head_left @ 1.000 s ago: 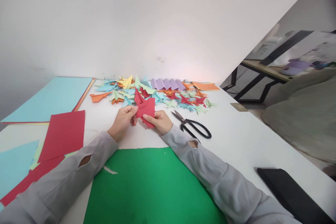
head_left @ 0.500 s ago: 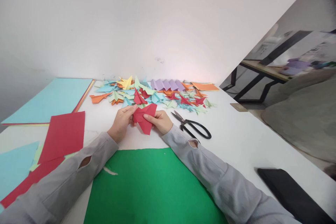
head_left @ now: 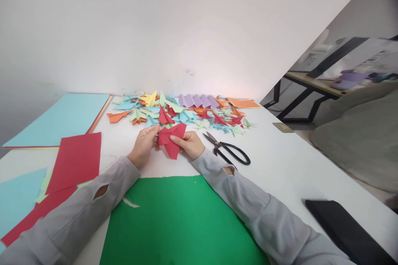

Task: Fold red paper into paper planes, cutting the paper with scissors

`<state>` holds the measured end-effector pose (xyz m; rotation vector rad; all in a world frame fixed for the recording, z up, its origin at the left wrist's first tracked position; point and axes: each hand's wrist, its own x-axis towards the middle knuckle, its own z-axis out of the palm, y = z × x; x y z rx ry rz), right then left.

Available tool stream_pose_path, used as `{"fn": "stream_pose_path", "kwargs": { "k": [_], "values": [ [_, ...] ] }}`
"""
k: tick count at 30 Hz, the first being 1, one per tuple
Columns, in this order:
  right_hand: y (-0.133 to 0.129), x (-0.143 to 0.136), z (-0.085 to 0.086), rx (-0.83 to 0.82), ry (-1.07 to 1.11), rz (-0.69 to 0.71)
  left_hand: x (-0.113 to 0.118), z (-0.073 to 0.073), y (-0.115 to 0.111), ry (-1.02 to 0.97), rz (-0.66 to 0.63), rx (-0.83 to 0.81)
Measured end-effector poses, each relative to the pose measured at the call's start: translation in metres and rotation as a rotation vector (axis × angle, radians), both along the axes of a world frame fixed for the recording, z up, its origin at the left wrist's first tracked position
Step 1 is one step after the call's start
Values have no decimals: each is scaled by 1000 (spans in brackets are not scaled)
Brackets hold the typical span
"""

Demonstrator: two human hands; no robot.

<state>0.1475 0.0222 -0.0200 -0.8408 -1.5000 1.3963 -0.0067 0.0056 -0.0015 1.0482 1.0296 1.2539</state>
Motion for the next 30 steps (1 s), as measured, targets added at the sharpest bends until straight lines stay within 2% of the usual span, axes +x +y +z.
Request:
{"fn": "stream_pose_path", "kwargs": {
  "k": [7, 14, 19, 30],
  "values": [
    [-2, -3, 5, -70, 46, -38, -1, 1, 1, -59, -10, -5],
    [1, -1, -1, -64, 34, -119, -2, 1, 0, 29, -2, 32],
    [3, -1, -4, -42, 80, -102, -1, 0, -1, 48, 20, 45],
    [-1, -3, 4, -74, 79, -81, 1, 0, -1, 105, 47, 55]
  ]
}}
